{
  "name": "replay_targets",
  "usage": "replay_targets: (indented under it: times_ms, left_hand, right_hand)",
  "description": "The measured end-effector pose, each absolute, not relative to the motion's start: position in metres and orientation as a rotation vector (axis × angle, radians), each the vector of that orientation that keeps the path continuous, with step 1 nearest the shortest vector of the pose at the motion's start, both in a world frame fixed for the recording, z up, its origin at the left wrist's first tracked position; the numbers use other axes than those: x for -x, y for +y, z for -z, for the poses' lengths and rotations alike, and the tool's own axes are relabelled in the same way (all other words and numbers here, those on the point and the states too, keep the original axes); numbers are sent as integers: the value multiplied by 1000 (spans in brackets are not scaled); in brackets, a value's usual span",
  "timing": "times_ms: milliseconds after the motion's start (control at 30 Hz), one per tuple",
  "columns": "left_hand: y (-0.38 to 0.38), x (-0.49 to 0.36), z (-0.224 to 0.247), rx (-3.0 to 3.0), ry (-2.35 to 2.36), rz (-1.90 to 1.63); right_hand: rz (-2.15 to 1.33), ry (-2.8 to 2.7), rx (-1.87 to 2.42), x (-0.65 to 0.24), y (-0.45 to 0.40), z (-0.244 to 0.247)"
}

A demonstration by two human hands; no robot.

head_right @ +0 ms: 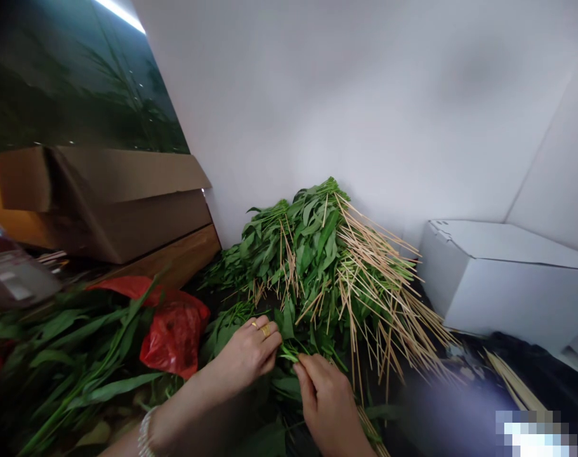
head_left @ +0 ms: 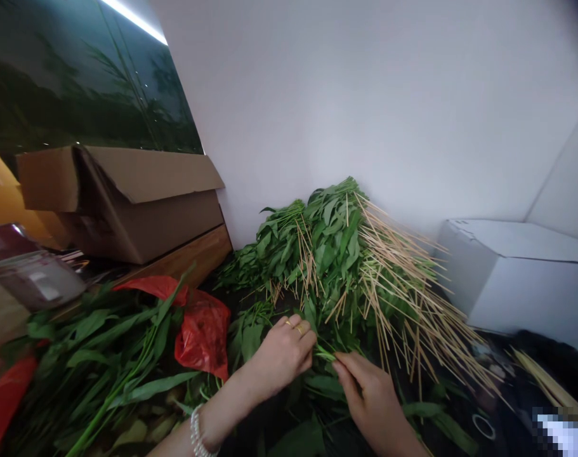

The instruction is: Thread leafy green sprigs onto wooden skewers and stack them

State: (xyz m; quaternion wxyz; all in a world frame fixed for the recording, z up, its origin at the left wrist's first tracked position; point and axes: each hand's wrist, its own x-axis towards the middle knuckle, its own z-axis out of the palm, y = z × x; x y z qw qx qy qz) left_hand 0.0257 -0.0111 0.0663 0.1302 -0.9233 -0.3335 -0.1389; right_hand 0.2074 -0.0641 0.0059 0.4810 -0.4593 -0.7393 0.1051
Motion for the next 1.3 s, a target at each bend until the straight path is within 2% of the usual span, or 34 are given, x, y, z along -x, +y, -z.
replay_targets:
  times_ms: [100,167,233,300,333,400,467,600,733,867,1100,1300]
  left_hand:
    - [-3,-24,-58,2763,-1134,645]
    - [7,-14,-60,2784,-1446,1048]
    - [18,4,-70,2623,-1819,1613]
    - [24,22,-85,2437,-1957,2132]
    - [24,28,-93,2433,-1977,2304]
    - [18,34,-107,2580,-1966,2404]
    - [6,29,-115,2799,-1931,2210]
    - [-14,3,-113,3110,-1619,1463]
    - [-19,-12,-94,3113,-1285,874]
    - [-17,-13,-83,3007,-1094,484]
    - [-20,-18,-93,2990,-994,262]
    - [-6,-14,-87,3310,-999,354]
  right_hand:
    - [-244,-1791,1096,-208,-64,-7]
    - [-231,-1759,1084,-211,-63,-8]
    - [-227,-1724,1085,-215,-61,-8]
    - [-223,-1709,1084,-217,-60,-8]
    - [-219,-1709,1082,-217,-60,-7]
    - [-200,-1725,1069,-214,-60,-6]
    - [-179,-1752,1059,-211,-60,-3]
    - [-148,-1819,1036,-210,-59,1]
    - [-104,-1844,1019,-212,-59,1]
    - [-76,-1851,1033,-211,-60,0]
    - [-121,-1849,1048,-210,-60,1]
    - [-460,-1806,1101,-215,-61,-10]
